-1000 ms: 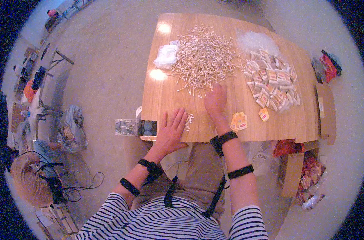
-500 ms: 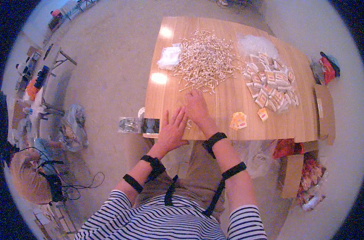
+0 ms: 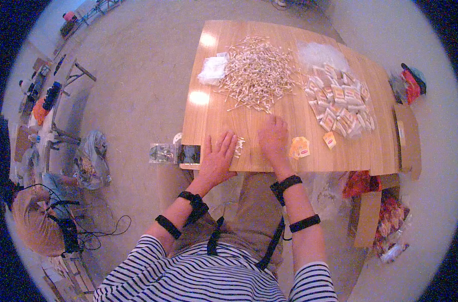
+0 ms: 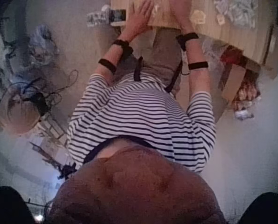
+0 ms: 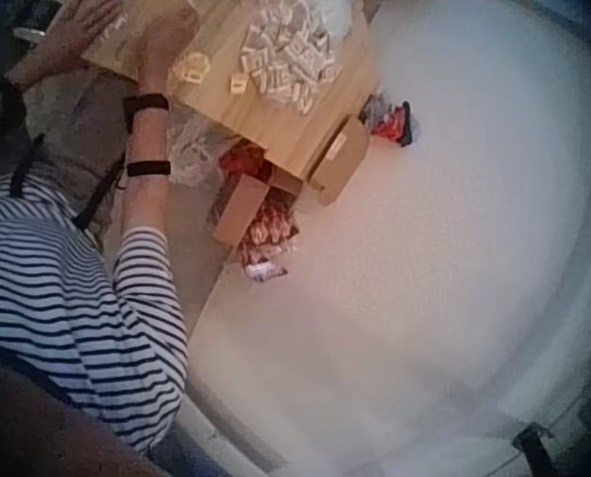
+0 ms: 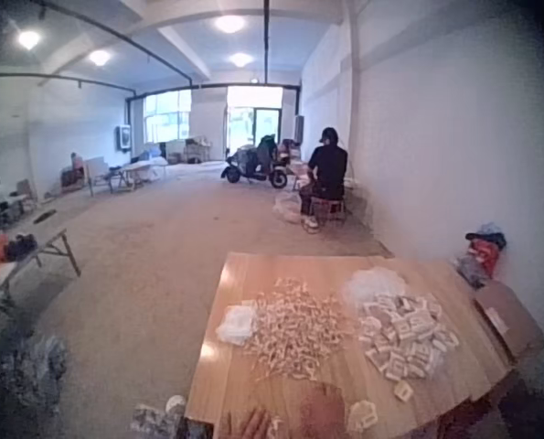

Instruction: The person is sorting small wooden sticks (cotton swab shafts) and placing them into a small cardboard box, then closing the box.

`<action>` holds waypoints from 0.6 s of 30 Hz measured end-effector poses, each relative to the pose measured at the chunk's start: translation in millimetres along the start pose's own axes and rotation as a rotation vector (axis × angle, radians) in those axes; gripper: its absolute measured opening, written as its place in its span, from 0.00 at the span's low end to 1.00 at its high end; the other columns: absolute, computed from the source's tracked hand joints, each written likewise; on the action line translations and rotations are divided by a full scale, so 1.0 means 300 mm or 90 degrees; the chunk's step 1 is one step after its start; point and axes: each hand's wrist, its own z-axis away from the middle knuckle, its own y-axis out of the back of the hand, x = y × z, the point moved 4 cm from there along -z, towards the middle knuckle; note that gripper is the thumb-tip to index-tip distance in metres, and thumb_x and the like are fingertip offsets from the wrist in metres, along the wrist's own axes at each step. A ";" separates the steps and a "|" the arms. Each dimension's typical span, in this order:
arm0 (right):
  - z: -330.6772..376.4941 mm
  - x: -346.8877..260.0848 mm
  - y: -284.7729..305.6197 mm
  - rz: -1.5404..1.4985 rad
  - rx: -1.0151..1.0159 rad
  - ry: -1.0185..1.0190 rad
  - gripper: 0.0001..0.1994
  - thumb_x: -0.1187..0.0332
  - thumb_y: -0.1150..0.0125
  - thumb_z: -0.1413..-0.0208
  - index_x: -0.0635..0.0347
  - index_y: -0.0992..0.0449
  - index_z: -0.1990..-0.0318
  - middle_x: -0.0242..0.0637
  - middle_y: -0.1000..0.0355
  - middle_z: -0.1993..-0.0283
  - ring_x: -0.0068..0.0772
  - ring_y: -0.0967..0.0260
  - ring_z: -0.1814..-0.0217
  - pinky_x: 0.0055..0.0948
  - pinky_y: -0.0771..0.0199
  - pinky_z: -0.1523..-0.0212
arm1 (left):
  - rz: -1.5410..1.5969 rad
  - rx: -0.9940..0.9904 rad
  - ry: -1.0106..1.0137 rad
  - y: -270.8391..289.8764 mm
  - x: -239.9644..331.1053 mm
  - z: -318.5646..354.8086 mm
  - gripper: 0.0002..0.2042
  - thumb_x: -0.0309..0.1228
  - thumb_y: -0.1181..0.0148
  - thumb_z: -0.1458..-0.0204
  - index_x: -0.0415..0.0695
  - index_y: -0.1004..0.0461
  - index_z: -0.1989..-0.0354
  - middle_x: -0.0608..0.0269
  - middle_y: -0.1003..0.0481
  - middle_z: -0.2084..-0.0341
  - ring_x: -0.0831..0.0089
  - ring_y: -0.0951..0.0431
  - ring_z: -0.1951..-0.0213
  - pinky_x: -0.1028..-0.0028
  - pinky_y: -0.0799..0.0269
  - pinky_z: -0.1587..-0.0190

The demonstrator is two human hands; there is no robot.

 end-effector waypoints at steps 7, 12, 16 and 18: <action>-0.015 -0.042 -0.040 -0.029 -0.097 -0.003 0.47 0.47 0.35 0.51 0.70 0.48 0.31 0.54 0.53 0.26 0.53 0.57 0.24 0.47 0.57 0.26 | -0.021 0.018 0.046 -0.023 0.019 0.025 0.55 0.39 0.24 0.72 0.39 0.49 0.31 0.55 0.49 0.30 0.60 0.52 0.28 0.39 0.60 0.31; 0.099 -0.061 0.023 -0.058 -0.201 0.086 0.55 0.50 0.27 0.59 0.68 0.53 0.29 0.52 0.57 0.24 0.50 0.62 0.22 0.51 0.61 0.26 | -0.028 0.075 0.050 -0.052 0.042 0.039 0.43 0.28 0.36 0.61 0.36 0.47 0.31 0.52 0.47 0.31 0.57 0.50 0.28 0.37 0.60 0.32; 0.256 -0.152 0.058 0.009 -0.240 0.216 0.59 0.54 0.21 0.69 0.65 0.53 0.29 0.49 0.56 0.25 0.49 0.64 0.21 0.53 0.59 0.26 | -0.091 0.119 0.079 -0.115 0.031 0.048 0.38 0.26 0.42 0.55 0.36 0.47 0.32 0.50 0.47 0.31 0.57 0.51 0.28 0.38 0.61 0.32; 0.283 -0.174 0.035 0.027 -0.208 0.228 0.60 0.57 0.20 0.71 0.64 0.52 0.29 0.48 0.56 0.25 0.48 0.64 0.21 0.53 0.58 0.26 | -0.125 0.123 0.089 -0.137 0.033 0.047 0.44 0.29 0.35 0.59 0.39 0.49 0.30 0.51 0.50 0.30 0.57 0.54 0.27 0.39 0.63 0.31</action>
